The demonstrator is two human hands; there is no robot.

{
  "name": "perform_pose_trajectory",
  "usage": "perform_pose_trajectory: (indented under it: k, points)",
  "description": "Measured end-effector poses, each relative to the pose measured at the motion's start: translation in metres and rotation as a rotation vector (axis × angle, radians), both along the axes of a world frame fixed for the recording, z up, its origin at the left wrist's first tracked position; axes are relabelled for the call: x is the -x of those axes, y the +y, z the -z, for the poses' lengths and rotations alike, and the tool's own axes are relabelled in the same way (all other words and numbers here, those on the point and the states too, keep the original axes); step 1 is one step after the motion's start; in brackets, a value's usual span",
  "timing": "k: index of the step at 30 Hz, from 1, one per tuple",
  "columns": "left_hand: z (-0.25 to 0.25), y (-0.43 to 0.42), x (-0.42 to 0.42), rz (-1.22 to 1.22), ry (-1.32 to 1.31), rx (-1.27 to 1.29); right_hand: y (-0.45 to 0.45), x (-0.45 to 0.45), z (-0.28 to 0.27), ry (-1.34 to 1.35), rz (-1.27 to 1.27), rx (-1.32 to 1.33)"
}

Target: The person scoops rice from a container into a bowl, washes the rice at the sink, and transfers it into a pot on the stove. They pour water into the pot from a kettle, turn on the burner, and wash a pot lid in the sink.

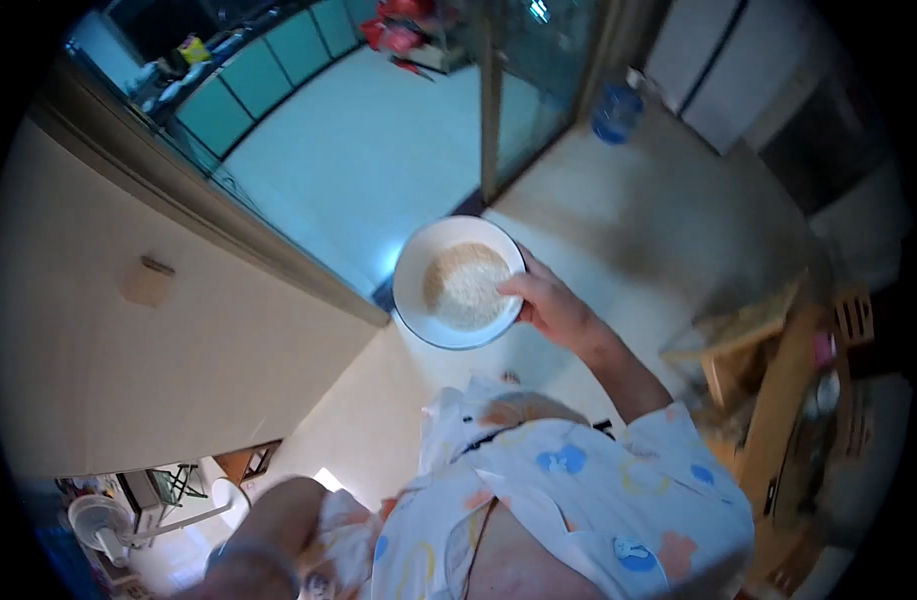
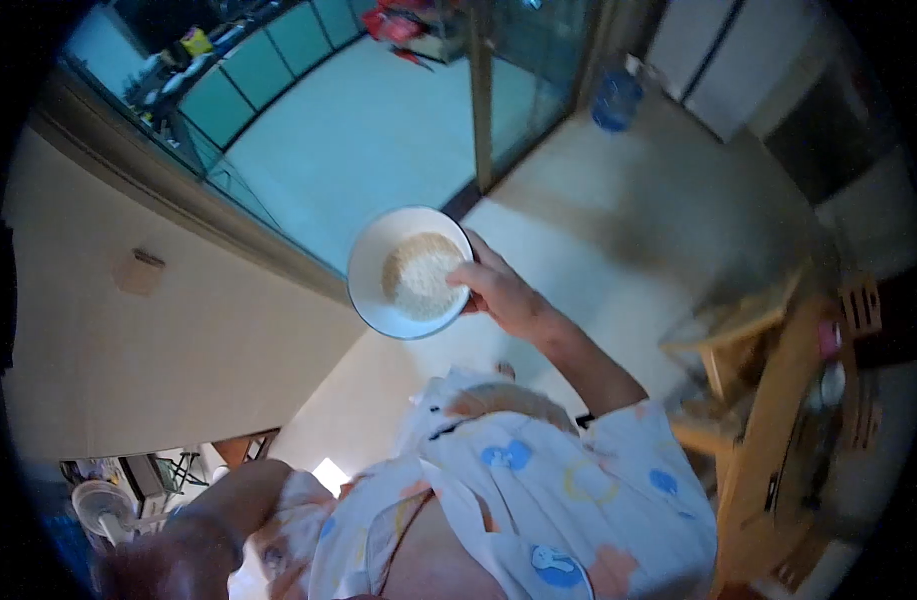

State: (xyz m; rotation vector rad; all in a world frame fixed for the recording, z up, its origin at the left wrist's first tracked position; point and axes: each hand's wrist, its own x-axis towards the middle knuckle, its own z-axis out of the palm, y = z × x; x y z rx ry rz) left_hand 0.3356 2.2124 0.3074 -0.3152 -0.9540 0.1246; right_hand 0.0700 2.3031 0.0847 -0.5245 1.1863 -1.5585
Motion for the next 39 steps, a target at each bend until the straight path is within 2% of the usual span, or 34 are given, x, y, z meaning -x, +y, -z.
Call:
perform_pose_trajectory:
  k: [2, 4, 5, 6, 8, 9, 10, 12, 15, 18, 22, 23, 27, 30, 33, 39]
  points:
    - [0.082, -0.050, 0.039, 0.018, -0.148, -0.392, -0.041, 0.043, -0.007, -0.028, -0.005, 0.004]
    - [0.151, -0.103, 0.097, 0.261, -0.565, -0.812, -0.090, 0.082, -0.001, -0.052, -0.072, -0.051]
    - [0.178, -0.123, 0.125, 0.383, -0.685, -1.171, -0.115, 0.097, 0.004, -0.040, -0.102, -0.041]
    - [0.195, -0.121, 0.126, 0.529, -0.805, -1.305, -0.115, 0.087, -0.002, -0.029, -0.093, -0.005]
    - [0.253, -0.177, 0.165, 0.829, -0.916, -1.564, -0.170, 0.115, 0.004, -0.038, -0.111, 0.019]
    - [0.272, -0.200, 0.183, 0.987, -0.879, -1.727, -0.196, 0.127, 0.006, -0.039, -0.115, 0.035]
    - [0.290, -0.228, 0.195, 1.186, -0.910, -1.775, -0.222, 0.140, 0.007, -0.047, -0.113, 0.046]
    - [0.295, -0.275, 0.225, 1.658, -0.892, -1.733, -0.269, 0.166, 0.005, -0.031, -0.134, 0.041]
    - [0.275, -0.310, 0.259, 1.739, -0.931, -1.651, -0.301, 0.186, -0.002, -0.067, -0.109, 0.031]
    - [0.267, -0.389, 0.304, 1.812, -0.939, -1.576, -0.378, 0.228, 0.005, -0.103, -0.102, 0.007]
    - [0.270, -0.474, 0.356, 1.693, -0.996, -1.647, -0.462, 0.273, 0.006, -0.072, -0.092, 0.000]
    - [0.272, -0.498, 0.370, 1.696, -0.944, -1.699, -0.487, 0.289, 0.007, -0.046, -0.148, -0.018]
    - [0.283, -0.596, 0.410, 1.606, -0.995, -1.680, -0.588, 0.334, 0.011, -0.004, -0.214, -0.005]
    - [0.279, -0.675, 0.446, 1.562, -0.917, -1.741, -0.681, 0.372, 0.018, 0.035, -0.275, 0.027]
    - [0.276, -0.745, 0.471, 1.402, -0.573, -1.867, -0.782, 0.401, 0.003, 0.098, -0.388, -0.014]
    - [0.252, -0.895, 0.509, 1.178, -0.392, -1.793, -0.978, 0.439, -0.012, 0.024, -0.617, 0.023]
